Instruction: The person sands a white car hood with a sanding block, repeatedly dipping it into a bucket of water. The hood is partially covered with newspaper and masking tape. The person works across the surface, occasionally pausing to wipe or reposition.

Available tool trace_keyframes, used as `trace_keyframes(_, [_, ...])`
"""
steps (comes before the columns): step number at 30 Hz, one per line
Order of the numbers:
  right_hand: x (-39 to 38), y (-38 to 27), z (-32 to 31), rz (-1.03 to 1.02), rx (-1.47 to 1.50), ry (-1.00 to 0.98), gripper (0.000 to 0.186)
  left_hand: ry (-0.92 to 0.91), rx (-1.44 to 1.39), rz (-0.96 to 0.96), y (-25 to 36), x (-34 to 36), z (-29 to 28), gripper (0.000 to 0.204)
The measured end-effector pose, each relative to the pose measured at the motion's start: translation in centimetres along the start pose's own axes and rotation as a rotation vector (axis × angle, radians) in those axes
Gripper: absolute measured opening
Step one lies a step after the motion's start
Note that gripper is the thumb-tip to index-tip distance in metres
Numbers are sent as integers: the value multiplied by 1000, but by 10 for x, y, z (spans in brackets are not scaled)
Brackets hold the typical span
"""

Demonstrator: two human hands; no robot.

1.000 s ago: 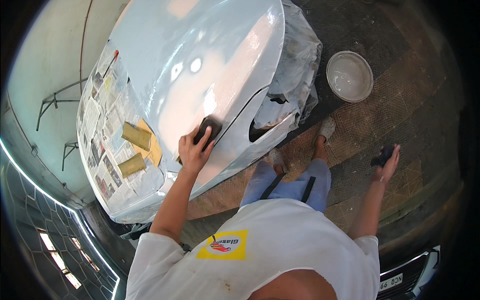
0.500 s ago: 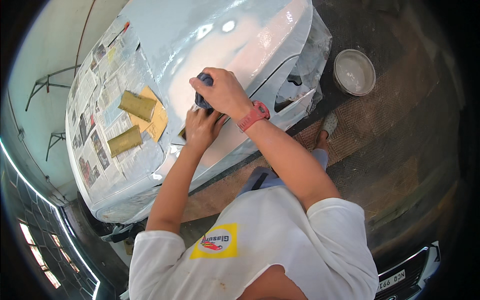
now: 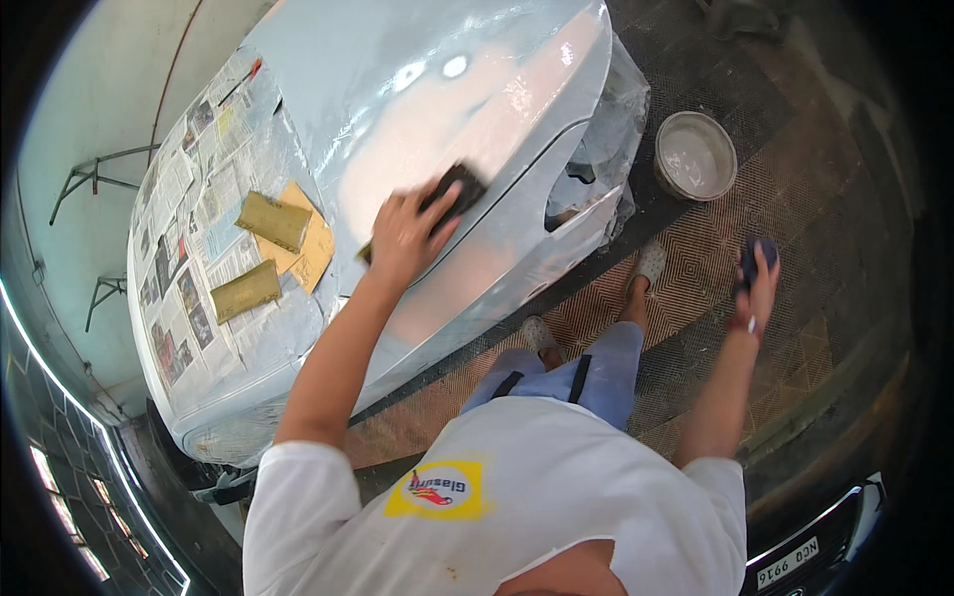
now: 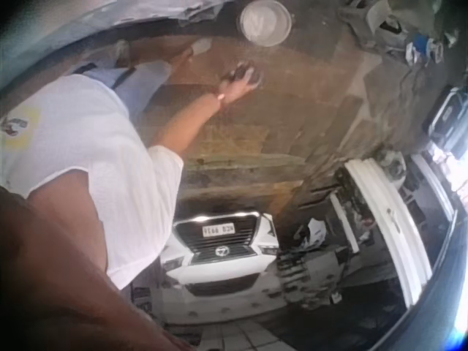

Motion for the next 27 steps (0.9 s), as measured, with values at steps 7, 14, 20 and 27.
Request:
trace_keyframes(7, [-131,128,-255,198,-40,630,27,13,-25,11,-11,75,33,56])
trace_keyframes(14, [-251,262,-309,660,-349,530,24,49,-21,-26,2,163,74,50])
trace_keyframes(20, [-254,301,-343,786,-542,508,60,-127,41,42,28,58,28,58])
trace_keyframes(27, [-176,255,-311,472,-421,525,42,109,34,-18,7,262,126,44])
Point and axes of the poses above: each hand's wrist, its own x-axis towards the middle knuckle, its own z-axis out of the palm, y = z × x, the point moved 5 cm from there along x, towards the middle knuckle, and after that the axes turned 4 degrees about -x, right-handed, at the moved point
